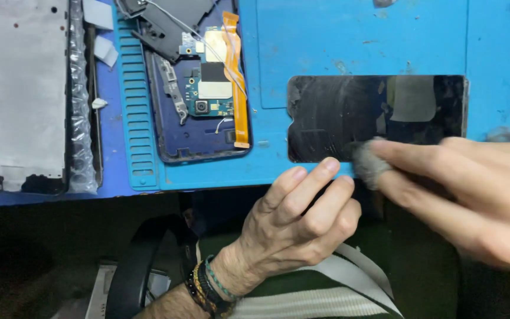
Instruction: The person cleans a detached smartphone screen using a grey cloth. They repeatedly wipe the surface of the screen, occasionally reaching for a bottle to apply liquid to the cloth before continuing to wipe the screen.
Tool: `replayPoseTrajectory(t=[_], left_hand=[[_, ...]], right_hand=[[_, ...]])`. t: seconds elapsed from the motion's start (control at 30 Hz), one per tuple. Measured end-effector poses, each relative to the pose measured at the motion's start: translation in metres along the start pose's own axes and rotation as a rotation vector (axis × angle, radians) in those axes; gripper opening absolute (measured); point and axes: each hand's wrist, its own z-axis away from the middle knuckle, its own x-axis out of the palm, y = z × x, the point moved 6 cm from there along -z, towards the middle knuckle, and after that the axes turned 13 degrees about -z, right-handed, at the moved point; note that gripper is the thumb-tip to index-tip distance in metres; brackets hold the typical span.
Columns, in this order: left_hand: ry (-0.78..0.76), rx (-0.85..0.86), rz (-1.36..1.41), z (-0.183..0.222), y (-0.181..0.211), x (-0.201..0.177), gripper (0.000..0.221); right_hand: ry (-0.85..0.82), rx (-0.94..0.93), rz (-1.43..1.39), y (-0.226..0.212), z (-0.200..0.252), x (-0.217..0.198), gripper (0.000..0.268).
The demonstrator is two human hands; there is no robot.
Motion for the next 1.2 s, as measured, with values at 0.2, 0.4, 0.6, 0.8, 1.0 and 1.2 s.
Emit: replayPoseTrajectory(t=[0.2,0.4,0.6,0.8,1.0,1.2], left_hand=[[-0.015,0.016,-0.015,0.0,-0.004,0.001,0.013],[-0.003,-0.003,0.012,-0.001,0.001,0.0,0.011],[0.0,0.014,0.013,-0.001,-0.002,-0.004,0.011],[-0.011,0.013,0.076,0.002,-0.004,-0.009,0.014],[0.094,0.028,-0.176,0.024,-0.028,-0.02,0.021],[0.078,-0.009,-0.306,0.03,-0.043,-0.015,0.021]], right_hand=[[0.072,0.362,-0.209,0.042,0.025,0.006,0.045],[-0.037,-0.306,0.085,-0.005,0.015,0.001,0.032],[-0.036,-0.404,0.171,-0.022,0.001,0.001,0.03],[-0.008,-0.378,0.169,-0.039,-0.011,0.003,0.03],[0.046,-0.315,0.069,-0.023,-0.007,0.011,0.032],[0.038,-0.219,0.031,-0.031,-0.01,0.019,0.028]])
